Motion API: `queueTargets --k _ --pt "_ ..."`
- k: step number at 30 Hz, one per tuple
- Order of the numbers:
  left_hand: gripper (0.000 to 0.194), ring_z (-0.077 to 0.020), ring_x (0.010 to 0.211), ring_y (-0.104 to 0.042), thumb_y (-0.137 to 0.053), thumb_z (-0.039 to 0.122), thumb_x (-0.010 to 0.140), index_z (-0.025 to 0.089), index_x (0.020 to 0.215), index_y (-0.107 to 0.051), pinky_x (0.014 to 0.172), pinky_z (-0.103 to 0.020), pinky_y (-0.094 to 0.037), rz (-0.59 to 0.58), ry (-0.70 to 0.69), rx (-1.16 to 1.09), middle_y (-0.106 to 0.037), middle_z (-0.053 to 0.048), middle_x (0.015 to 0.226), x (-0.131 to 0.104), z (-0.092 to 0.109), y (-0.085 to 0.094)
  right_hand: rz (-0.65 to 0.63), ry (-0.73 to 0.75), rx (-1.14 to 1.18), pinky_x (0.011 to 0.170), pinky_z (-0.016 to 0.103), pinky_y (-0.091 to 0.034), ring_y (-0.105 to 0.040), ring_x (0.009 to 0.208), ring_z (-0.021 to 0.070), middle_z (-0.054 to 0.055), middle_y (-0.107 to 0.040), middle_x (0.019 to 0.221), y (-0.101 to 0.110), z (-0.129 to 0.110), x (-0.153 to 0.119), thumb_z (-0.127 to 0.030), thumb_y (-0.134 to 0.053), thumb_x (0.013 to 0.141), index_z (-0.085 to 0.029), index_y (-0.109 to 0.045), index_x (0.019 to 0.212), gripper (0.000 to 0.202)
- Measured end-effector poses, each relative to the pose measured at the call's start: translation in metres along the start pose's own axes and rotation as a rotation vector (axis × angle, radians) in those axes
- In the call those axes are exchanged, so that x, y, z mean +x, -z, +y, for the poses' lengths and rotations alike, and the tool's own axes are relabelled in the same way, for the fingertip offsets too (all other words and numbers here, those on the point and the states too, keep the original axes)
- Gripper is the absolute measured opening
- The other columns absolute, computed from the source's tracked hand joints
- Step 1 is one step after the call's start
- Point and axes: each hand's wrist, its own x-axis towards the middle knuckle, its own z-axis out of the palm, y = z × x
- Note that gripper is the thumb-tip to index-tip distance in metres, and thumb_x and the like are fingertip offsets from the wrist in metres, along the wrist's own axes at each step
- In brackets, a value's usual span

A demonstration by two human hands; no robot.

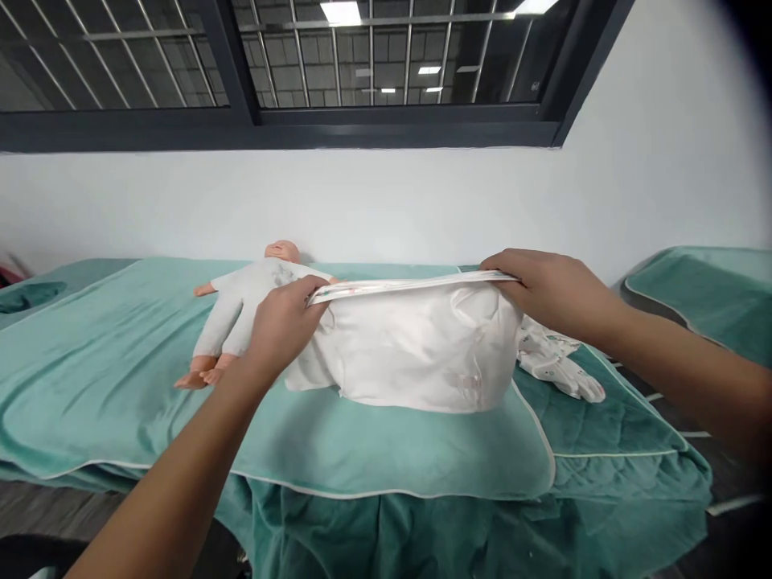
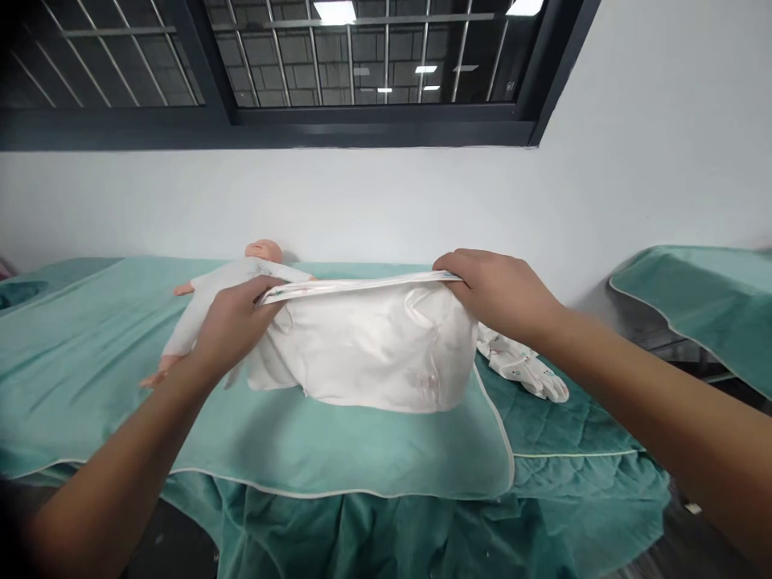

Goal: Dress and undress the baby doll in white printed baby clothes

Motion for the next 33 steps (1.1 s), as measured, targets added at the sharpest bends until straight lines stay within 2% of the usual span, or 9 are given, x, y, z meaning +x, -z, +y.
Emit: queueTargets --k 5,10,12,14,19,23,26,28,33 --pt "0.031 -0.0209 0.079 -0.061 -0.057 0.048 0.085 0.022 0.093 -0.072 0.064 -0.025 -0.04 -0.193 0.102 -0.185 -0.073 -0.002 0.086 0.004 0.001 0.001 -0.017 -0.215 0.29 0.064 0.029 -0.046 -0.065 0.08 0.0209 0.001 -0.074 0.1 -0.001 0.007 -0.014 -0.033 -0.054 0.085 -0.029 -0.073 0.1 0.024" --pt "0.031 -0.0209 0.066 -0.059 -0.063 0.054 0.079 0.024 0.076 -0.071 0.056 -0.026 -0.037 -0.714 0.046 -0.125 -0.069 -0.004 0.077 0.015 -0.002 0.021 -0.01 -0.337 0.291 0.058 0.027 -0.043 -0.063 0.071 0.0176 0.002 -0.075 0.09 0.011 0.017 -0.021 -0.033 -0.061 0.083 -0.029 -0.076 0.096 0.02" --pt "0.029 -0.0228 0.069 -0.061 -0.067 0.054 0.076 0.025 0.074 -0.072 0.057 -0.027 -0.04 -0.747 0.065 -0.166 -0.069 -0.005 0.079 0.024 -0.009 0.022 -0.036 -0.36 0.27 0.058 0.028 -0.044 -0.064 0.07 0.0191 0.002 -0.076 0.089 0.012 0.025 -0.017 -0.038 -0.064 0.081 -0.029 -0.077 0.094 0.02" --pt "0.027 -0.0247 0.072 -0.063 -0.074 0.052 0.069 0.025 0.074 -0.073 0.061 -0.028 -0.043 -0.635 0.131 -0.225 -0.071 -0.006 0.08 0.036 -0.019 0.015 -0.074 -0.339 0.237 0.063 0.03 -0.046 -0.066 0.076 0.0207 0.001 -0.076 0.093 0.007 0.034 -0.008 -0.045 -0.065 0.082 -0.031 -0.077 0.093 0.021" --pt "0.037 -0.0306 0.094 -0.066 -0.074 0.051 0.07 0.023 0.094 -0.074 0.08 -0.033 -0.047 -0.421 0.217 -0.173 -0.073 -0.011 0.1 0.065 -0.039 -0.044 -0.191 -0.242 -0.023 0.079 0.039 -0.048 -0.065 0.096 0.0275 0.003 -0.073 0.109 -0.045 0.053 0.028 -0.052 -0.054 0.089 -0.032 -0.073 0.107 0.032" --pt "0.037 -0.0352 0.119 -0.055 -0.059 0.029 0.085 0.016 0.118 -0.063 0.098 -0.043 -0.043 -0.132 0.106 0.172 -0.062 -0.017 0.126 0.042 -0.03 -0.118 -0.133 -0.199 -0.202 0.087 0.043 -0.048 -0.058 0.113 0.033 0.017 -0.062 0.128 -0.124 0.03 0.037 -0.031 -0.056 0.089 -0.016 -0.061 0.127 0.041" --pt "0.033 -0.0255 0.12 -0.055 -0.045 0.021 0.092 0.016 0.121 -0.061 0.103 -0.035 -0.043 -0.207 -0.031 0.067 -0.063 -0.012 0.125 0.01 -0.017 -0.166 -0.094 -0.083 -0.091 0.098 0.036 -0.043 -0.051 0.122 0.0261 0.014 -0.058 0.132 -0.182 -0.003 0.024 -0.021 -0.052 0.091 -0.015 -0.057 0.128 0.038" --pt "0.035 -0.0218 0.119 -0.056 -0.043 0.018 0.092 0.017 0.123 -0.059 0.104 -0.032 -0.043 -0.328 -0.025 0.077 -0.063 -0.009 0.126 -0.002 -0.013 -0.186 -0.118 -0.181 -0.027 0.099 0.035 -0.042 -0.053 0.118 0.0236 0.01 -0.06 0.129 -0.209 -0.019 0.016 -0.022 -0.047 0.093 -0.019 -0.058 0.124 0.033" --pt "0.034 -0.0302 0.121 -0.055 -0.044 0.02 0.092 0.01 0.119 -0.061 0.103 -0.041 -0.044 -0.416 0.046 0.207 -0.061 -0.017 0.128 0.013 -0.013 -0.205 -0.083 -0.489 -0.058 0.102 0.047 -0.038 -0.046 0.126 0.0344 0.016 -0.057 0.131 -0.233 -0.026 0.015 -0.031 -0.047 0.094 -0.014 -0.059 0.121 0.035"
